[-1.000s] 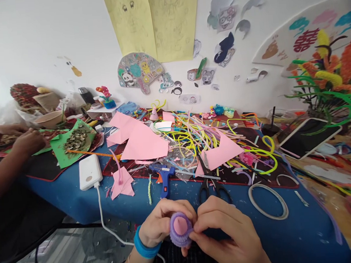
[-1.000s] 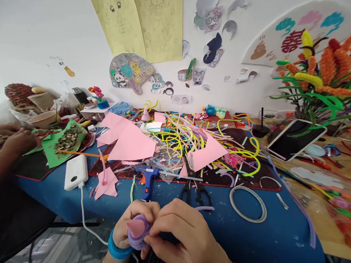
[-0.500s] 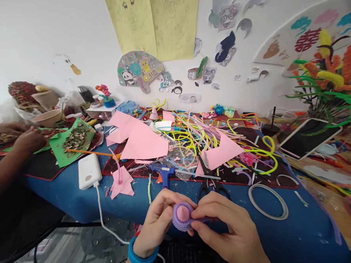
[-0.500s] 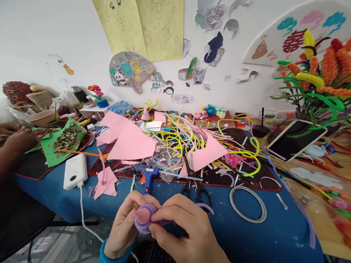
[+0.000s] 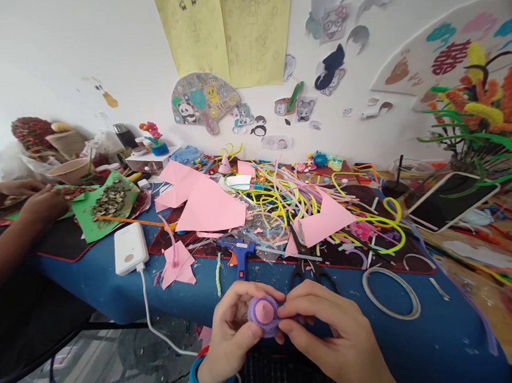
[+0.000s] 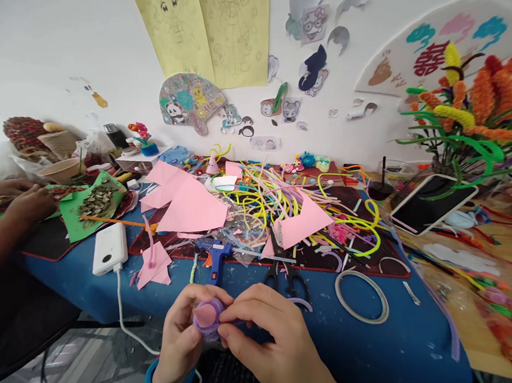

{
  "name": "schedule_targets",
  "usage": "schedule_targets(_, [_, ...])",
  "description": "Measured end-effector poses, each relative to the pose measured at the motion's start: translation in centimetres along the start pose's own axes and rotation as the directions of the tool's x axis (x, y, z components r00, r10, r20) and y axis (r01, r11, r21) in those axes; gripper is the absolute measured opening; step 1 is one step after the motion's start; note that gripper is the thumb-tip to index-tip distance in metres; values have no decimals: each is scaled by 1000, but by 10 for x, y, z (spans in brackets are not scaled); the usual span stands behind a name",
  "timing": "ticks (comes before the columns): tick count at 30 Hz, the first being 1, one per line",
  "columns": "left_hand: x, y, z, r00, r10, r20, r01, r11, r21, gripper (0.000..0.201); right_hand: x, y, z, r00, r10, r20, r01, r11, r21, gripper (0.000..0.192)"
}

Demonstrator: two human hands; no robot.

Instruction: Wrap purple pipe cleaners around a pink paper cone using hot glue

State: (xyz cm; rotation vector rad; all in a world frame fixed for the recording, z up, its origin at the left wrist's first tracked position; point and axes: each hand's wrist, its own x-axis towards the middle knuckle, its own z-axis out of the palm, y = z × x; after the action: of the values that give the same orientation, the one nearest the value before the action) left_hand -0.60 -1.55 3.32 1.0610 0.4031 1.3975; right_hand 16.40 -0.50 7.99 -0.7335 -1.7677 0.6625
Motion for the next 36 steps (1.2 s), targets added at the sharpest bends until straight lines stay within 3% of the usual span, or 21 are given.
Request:
schedule_targets(12, [1,1,-4,997,-64,33,63,998,28,24,0,-2,2,997,76,-13,-77,994,-81,12])
schedule_targets(22, [2,-1,2,999,30,-35,-25,993,119,32,-5,1,5,998,49,-28,-50,998,-40,11])
schedule_targets(27, [4,-2,3,990,126,-57,-110,968,226,33,-6,-2,4,999,35,-16,-36,999,-31,13])
schedule_targets(36, [9,2,6,925,376,-56,-287,787,546,26,-9,-3,13,988,-77,-132,46,973,-226,12])
